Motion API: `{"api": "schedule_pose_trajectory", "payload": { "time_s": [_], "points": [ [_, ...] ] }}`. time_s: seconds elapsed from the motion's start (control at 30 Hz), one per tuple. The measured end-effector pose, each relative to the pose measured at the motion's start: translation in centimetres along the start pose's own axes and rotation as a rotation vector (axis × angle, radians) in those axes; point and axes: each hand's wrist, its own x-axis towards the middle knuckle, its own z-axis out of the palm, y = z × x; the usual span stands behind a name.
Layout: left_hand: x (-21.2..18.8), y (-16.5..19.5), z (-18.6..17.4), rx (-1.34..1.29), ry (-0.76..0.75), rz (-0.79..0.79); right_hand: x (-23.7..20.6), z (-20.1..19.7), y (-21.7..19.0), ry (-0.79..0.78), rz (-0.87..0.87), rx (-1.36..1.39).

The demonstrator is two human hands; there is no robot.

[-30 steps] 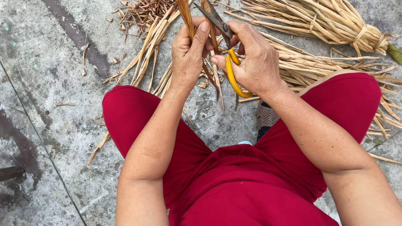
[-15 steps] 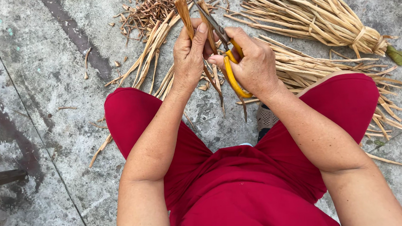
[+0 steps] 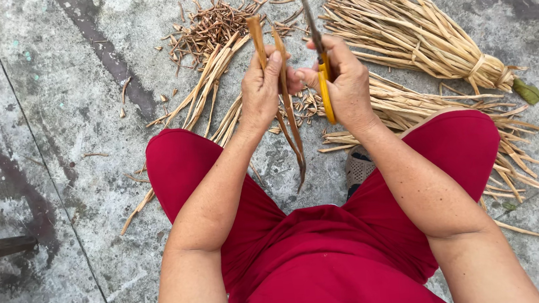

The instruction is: The person sits on a small stool and uses yellow-handled shears to trim and split dried plant stems. They hold each stem with one hand and cut or split it with the shears, then place the trimmed pieces on the floor. The process is repeated for multiple stems.

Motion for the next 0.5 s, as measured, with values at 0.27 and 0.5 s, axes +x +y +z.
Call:
{"api": "schedule_pose_trajectory", "payload": {
  "time_s": [0.27, 0.5],
  "points": [
    [-2.5, -1.1, 2.7, 0.569, -0.076, 0.132, 1.0, 0.0, 0.7, 0.014, -0.087, 0.497],
    [-1.5, -2.2, 1.9, -0.048, -0.225, -0.042, 1.4, -2.0, 1.0, -0.017, 0.056, 0.708]
  ]
}}
